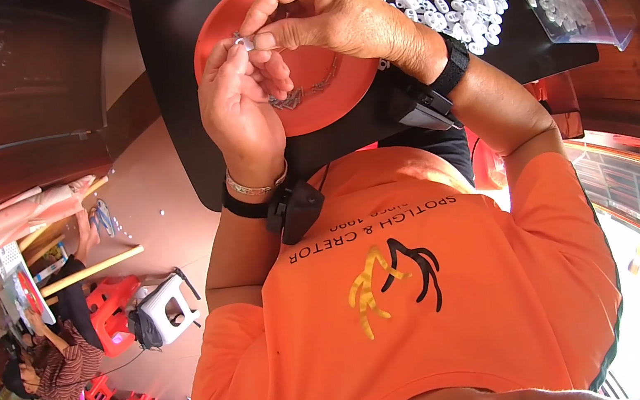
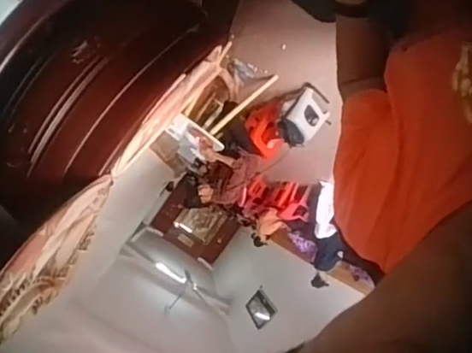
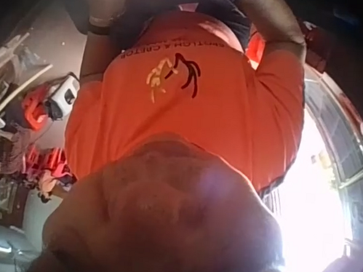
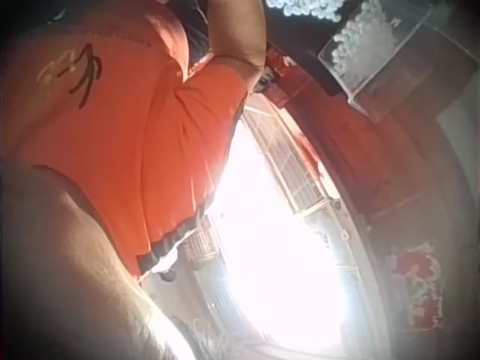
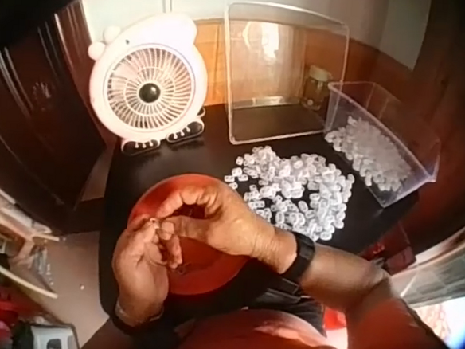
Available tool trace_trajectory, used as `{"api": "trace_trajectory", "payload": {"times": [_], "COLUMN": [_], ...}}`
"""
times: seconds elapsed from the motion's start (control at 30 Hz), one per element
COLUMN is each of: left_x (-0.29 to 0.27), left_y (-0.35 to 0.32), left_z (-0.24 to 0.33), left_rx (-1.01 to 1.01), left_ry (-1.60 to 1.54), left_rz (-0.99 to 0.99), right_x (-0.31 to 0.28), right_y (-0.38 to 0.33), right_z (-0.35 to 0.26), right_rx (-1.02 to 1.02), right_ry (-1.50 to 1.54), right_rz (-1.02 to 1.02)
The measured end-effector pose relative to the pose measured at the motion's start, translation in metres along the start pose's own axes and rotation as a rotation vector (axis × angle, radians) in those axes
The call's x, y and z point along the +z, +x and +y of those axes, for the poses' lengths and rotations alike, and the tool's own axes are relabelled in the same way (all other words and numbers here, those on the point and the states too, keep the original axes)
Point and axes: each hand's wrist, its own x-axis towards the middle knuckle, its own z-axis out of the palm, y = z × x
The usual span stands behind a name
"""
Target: Manually assembling small white plastic components onto a thin metal wire loop.
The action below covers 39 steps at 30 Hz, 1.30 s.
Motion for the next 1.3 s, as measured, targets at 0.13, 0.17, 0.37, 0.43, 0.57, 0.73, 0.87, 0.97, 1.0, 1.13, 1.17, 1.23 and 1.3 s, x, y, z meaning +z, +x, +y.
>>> {"api": "trace_trajectory", "payload": {"times": [0.13, 0.17, 0.37, 0.43, 0.57, 0.73, 0.87, 0.97, 1.0, 1.13, 1.17, 1.23, 1.3], "left_x": [0.007, 0.008, 0.003, 0.002, 0.001, 0.002, 0.003, 0.003, 0.003, 0.003, 0.002, 0.002, 0.001], "left_y": [-0.001, -0.002, -0.001, -0.001, -0.001, -0.002, -0.001, -0.001, -0.001, -0.001, -0.001, -0.001, -0.001], "left_z": [0.002, 0.003, 0.005, 0.005, 0.005, 0.006, 0.007, 0.006, 0.006, 0.007, 0.006, 0.006, 0.006], "left_rx": [0.013, 0.032, 0.073, 0.087, 0.126, 0.138, 0.118, 0.110, 0.113, 0.132, 0.141, 0.148, 0.142], "left_ry": [0.063, 0.111, 0.049, -0.013, -0.025, -0.015, -0.028, -0.028, -0.023, -0.024, -0.018, -0.011, -0.012], "left_rz": [0.042, 0.031, 0.079, 0.117, 0.119, 0.108, 0.123, 0.129, 0.136, 0.130, 0.135, 0.137, 0.144], "right_x": [0.001, 0.001, -0.003, -0.005, 0.005, 0.010, 0.010, 0.012, 0.013, 0.015, 0.017, 0.019, 0.020], "right_y": [-0.001, -0.001, 0.000, 0.000, -0.008, -0.010, -0.010, -0.009, -0.010, -0.011, -0.011, -0.012, -0.012], "right_z": [0.002, 0.002, 0.002, 0.002, 0.001, 0.014, 0.025, 0.025, 0.024, 0.022, 0.023, 0.023, 0.023], "right_rx": [-0.047, -0.063, -0.094, -0.175, -0.175, -0.205, -0.224, -0.215, -0.206, -0.291, -0.279, -0.266, -0.215], "right_ry": [-0.057, -0.094, -0.170, -0.377, -0.809, -0.959, -0.990, -1.042, -1.054, -1.001, -1.000, -0.999, -1.058], "right_rz": [0.002, 0.020, 0.019, -0.039, -0.309, -0.342, -0.313, -0.296, -0.286, -0.249, -0.248, -0.244, -0.246]}}
